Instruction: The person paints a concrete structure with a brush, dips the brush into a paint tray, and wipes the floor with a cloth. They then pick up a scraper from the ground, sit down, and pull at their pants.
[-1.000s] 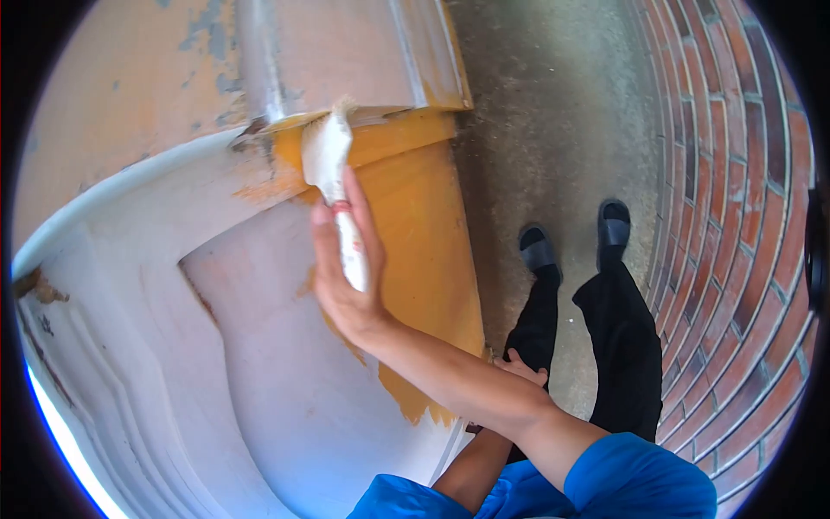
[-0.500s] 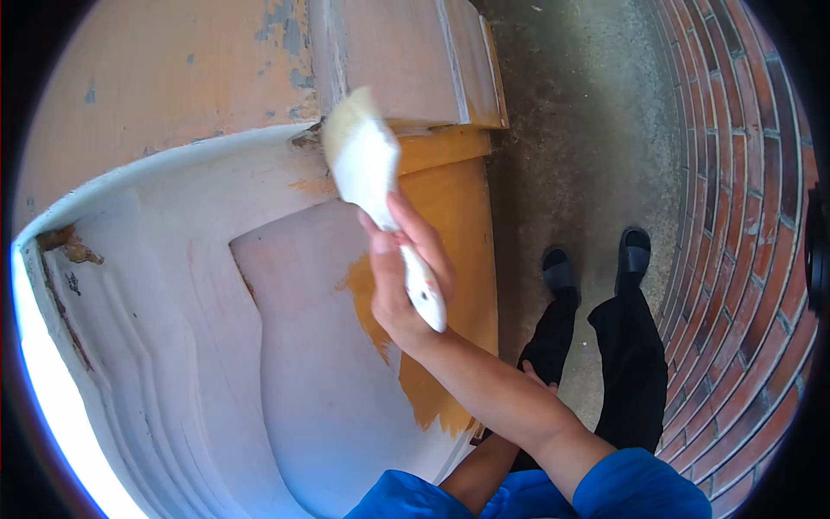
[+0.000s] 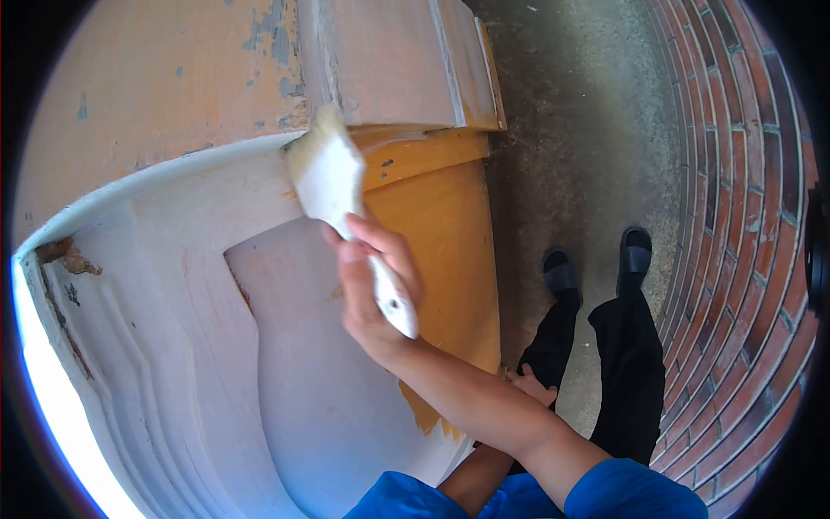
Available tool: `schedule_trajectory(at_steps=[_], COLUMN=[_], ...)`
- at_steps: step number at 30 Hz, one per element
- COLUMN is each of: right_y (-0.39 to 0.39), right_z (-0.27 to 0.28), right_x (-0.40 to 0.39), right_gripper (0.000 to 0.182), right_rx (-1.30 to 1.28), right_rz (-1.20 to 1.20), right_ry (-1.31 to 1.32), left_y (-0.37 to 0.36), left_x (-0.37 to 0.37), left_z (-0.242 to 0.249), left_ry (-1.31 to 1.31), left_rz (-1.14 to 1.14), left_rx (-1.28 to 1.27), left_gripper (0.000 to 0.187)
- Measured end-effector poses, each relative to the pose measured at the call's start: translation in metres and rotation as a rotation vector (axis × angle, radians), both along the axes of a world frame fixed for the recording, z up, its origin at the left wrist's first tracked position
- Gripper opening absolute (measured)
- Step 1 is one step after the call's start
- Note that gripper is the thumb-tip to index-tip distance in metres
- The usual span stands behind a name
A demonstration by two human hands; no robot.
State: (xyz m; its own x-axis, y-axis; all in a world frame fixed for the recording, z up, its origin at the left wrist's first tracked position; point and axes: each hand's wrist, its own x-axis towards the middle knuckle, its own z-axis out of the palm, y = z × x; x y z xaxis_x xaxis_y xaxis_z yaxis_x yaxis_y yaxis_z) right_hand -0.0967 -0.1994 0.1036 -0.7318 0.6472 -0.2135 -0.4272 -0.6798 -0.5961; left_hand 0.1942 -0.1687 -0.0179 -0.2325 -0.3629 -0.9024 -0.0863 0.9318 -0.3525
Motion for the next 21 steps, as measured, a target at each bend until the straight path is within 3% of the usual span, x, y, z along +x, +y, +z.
schedule_trajectory(at_steps=[4,8,11,21], right_y=[0.002,0.017,0.009,0.021], right_z=[-0.004,-0.005,-0.006,-0.012], right_x=[-0.015,0.0,-0.002,0.001], right_gripper=[0.022,0.021,0.021,0.017], right_rx=[0.055,-0.077,0.096,0.021], right_rz=[-0.045,-0.177,-0.085,-0.064], right_ry=[0.045,0.065,0.027,0.061], left_y=[-0.01,-0.009,0.001,-0.012], left_x=[0.017,0.018,0.002,0.029], left_z=[-0.008,-0.008,0.005,-0.001], left_ry=[0.048,0.048,-0.013,0.129], left_rz=[0.009,0.004,-0.045,-0.033], left_rx=[0.011,0.023,-0.006,0.085], left_gripper=[0.09,0.089,0.086,0.088])
